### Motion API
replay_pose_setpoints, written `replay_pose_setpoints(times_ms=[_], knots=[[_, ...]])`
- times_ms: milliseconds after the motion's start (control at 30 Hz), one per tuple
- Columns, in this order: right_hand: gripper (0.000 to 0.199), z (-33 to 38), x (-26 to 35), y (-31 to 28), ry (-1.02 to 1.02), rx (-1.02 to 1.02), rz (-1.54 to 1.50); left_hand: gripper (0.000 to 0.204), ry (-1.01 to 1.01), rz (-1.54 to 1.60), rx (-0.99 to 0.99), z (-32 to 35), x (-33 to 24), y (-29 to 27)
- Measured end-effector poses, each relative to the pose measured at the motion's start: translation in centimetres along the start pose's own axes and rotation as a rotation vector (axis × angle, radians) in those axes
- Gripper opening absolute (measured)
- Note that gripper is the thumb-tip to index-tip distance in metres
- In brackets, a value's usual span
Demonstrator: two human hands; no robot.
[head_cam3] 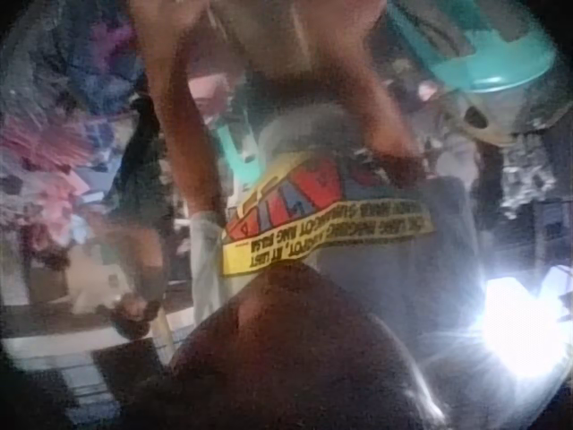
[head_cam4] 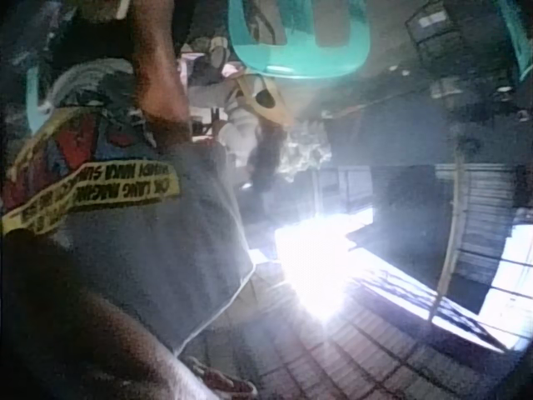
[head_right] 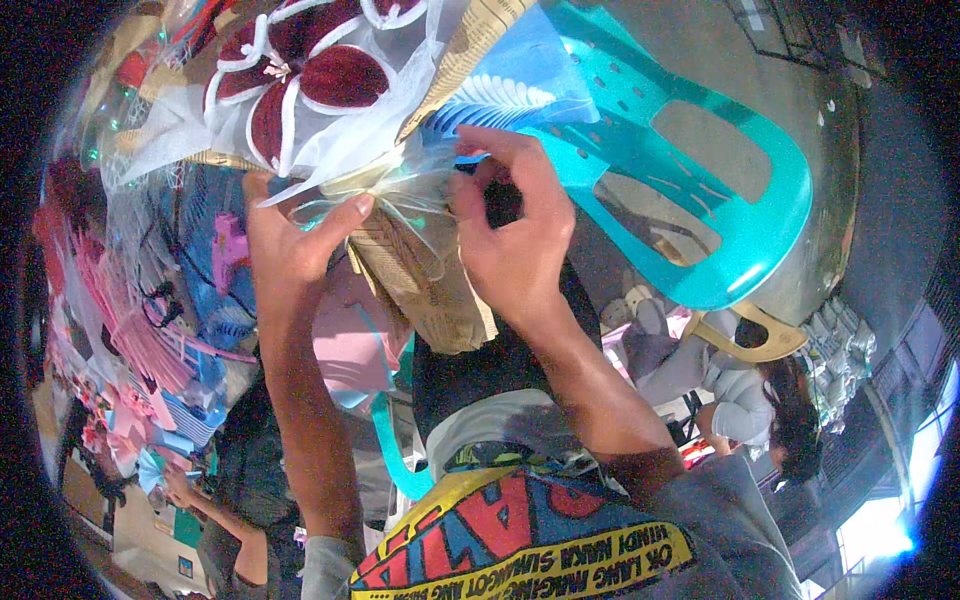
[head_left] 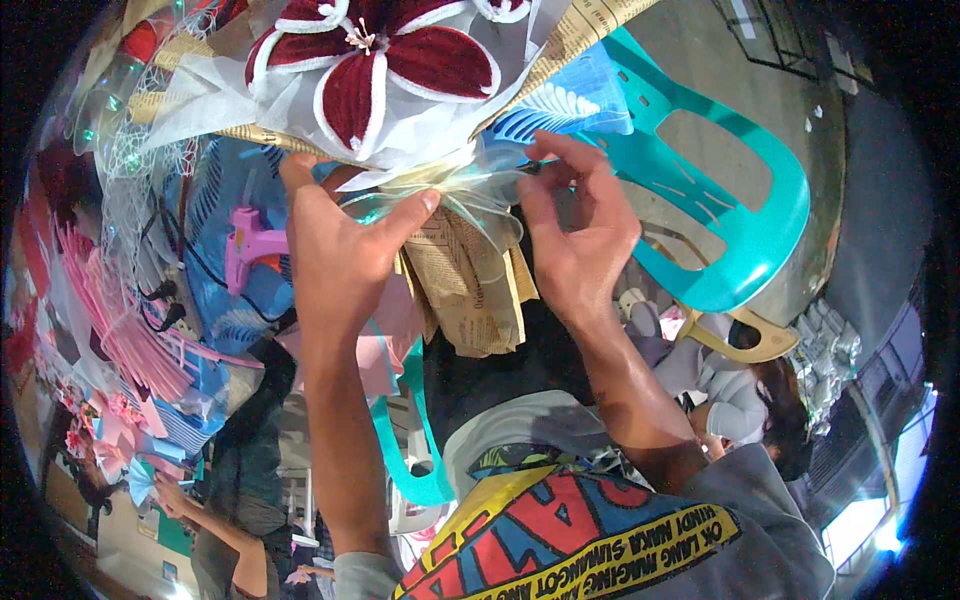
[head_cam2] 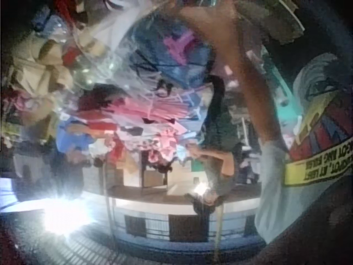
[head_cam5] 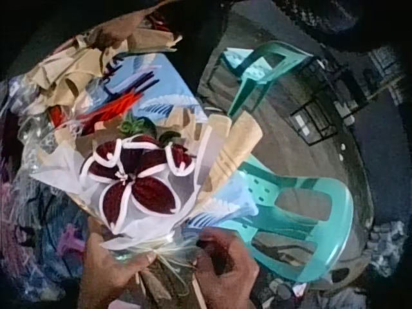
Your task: The person assembles a paper flower bouquet by folding wrapping paper around the stems, applying glue from a hot glue gun to attach decorative lace, and tying a ribbon into a bow around the base.
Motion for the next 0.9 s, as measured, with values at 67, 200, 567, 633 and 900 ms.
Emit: replay_pose_setpoints(times_ms=[67,200,567,633,900], knots=[[0.032,0.0,0.3,-0.6,-0.019,-0.051,0.017,0.081,0.010,-0.064,-0.018,0.2,-0.3,-0.1],[0.031,0.9,2.1,-1.3,-0.198,-0.110,0.088,0.081,0.157,-0.302,-0.175,1.3,-2.3,0.1],[0.048,0.3,3.9,1.0,-0.384,0.031,0.482,0.063,0.120,-0.568,-0.335,2.8,-3.4,1.1],[0.049,-0.4,3.2,1.3,-0.385,0.042,0.501,0.062,0.104,-0.510,-0.314,2.7,-3.0,1.0],[0.051,-0.3,0.5,0.8,-0.355,0.047,0.325,0.075,0.111,-0.184,-0.184,1.5,-1.4,0.6]])
Point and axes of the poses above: each hand's wrist, its own z-axis away from the middle knuckle, its own y-axis out of the palm, x = y × z, the point moved 3 cm from there along -z, towards the middle knuckle, and after that the axes turned 8 degrees about x, right-handed, at the moved point
